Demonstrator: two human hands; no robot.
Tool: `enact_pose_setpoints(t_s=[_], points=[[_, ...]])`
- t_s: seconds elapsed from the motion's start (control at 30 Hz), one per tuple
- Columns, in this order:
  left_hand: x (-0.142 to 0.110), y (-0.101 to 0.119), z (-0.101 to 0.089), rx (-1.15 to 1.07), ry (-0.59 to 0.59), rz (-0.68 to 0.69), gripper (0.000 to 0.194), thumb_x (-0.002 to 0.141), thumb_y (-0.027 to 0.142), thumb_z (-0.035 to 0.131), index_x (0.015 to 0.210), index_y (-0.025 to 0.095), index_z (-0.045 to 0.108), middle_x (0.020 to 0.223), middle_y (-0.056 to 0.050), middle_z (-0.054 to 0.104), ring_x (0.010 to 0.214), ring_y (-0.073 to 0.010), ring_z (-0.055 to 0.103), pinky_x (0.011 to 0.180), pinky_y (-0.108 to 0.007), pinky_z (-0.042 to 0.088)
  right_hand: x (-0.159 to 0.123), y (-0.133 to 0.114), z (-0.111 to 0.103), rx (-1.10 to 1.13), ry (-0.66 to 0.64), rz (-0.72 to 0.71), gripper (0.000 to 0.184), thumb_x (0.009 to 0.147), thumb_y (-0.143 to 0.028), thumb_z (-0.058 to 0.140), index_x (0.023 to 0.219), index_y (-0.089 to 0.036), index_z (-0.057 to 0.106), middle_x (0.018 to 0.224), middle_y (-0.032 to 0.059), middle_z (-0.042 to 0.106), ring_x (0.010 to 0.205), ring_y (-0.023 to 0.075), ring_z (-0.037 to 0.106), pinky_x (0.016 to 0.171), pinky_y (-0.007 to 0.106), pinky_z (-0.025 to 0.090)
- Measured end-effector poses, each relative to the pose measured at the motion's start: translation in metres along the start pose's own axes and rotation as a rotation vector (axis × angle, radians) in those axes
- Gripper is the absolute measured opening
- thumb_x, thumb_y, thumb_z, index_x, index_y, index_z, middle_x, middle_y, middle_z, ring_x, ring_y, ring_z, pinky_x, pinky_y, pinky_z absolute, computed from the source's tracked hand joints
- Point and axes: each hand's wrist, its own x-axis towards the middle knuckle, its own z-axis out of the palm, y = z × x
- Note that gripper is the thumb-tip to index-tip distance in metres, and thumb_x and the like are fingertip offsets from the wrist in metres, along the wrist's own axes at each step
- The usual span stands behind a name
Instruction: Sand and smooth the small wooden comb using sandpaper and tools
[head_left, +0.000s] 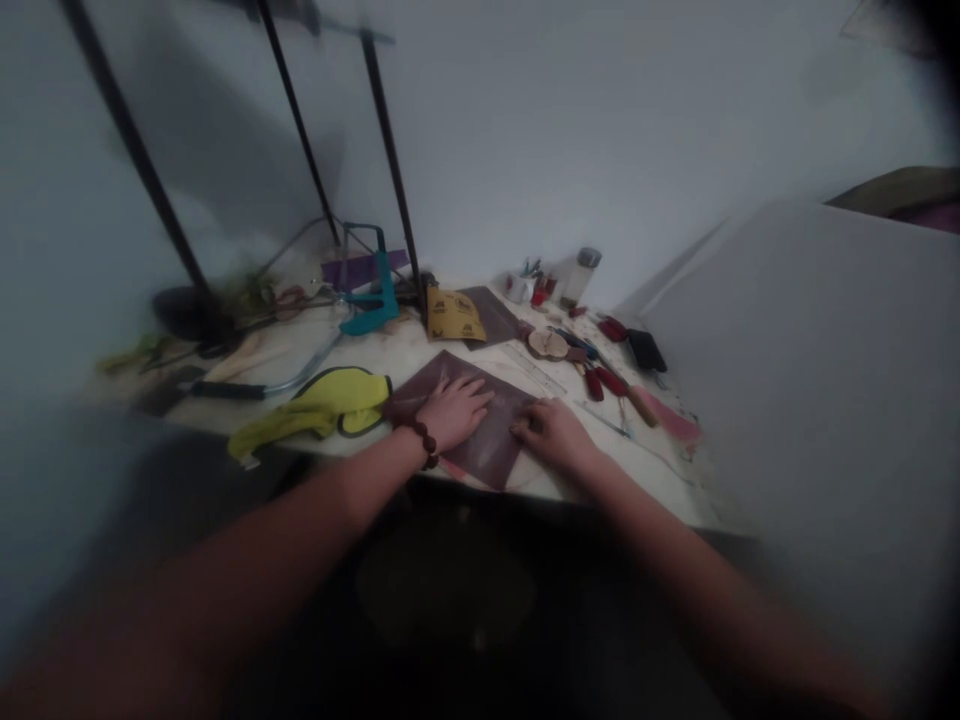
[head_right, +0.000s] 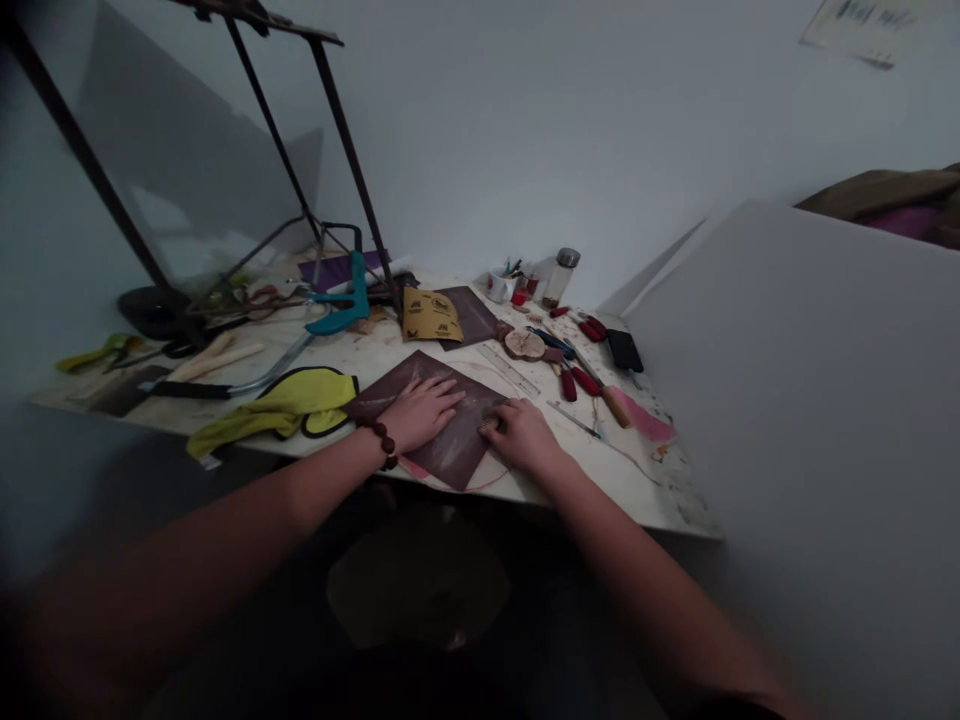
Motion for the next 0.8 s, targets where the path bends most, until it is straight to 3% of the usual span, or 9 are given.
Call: enact_pose_setpoints(t_s=[0.33, 0.8], points=[[0.0001, -0.0006, 0.0016, 0.01, 0.009, 0.0, 0.05, 0.115, 0.039, 0.045, 0.162, 0.034, 0.064, 0.176, -0.005, 0.054, 0.164, -0.0325, 0.043, 0.132, -0.061, 0.033, -0.0006, 0.0056, 0.0013, -0.013, -0.011, 0.067, 0.031, 0.1, -0.052, 0.08, 0.106, -0.023, 0.084, 0.108, 0.0087, 0.078, 0.1, 0.0239, 0.067, 0.087, 0.031, 0.045], [0.0001, -0.0026, 0.0026, -0.001, 0.01, 0.004, 0.051, 0.116, 0.041, 0.043, 0.163, 0.036, 0.062, 0.176, -0.006, 0.053, 0.164, -0.0337, 0.041, 0.135, -0.062, 0.029, -0.0025, 0.0072, -0.0043, -0.007, -0.034, 0.013, 0.028, 0.107, -0.049, 0.073, 0.111, -0.023, 0.084, 0.112, 0.0095, 0.078, 0.102, 0.0231, 0.068, 0.091, 0.031, 0.046]])
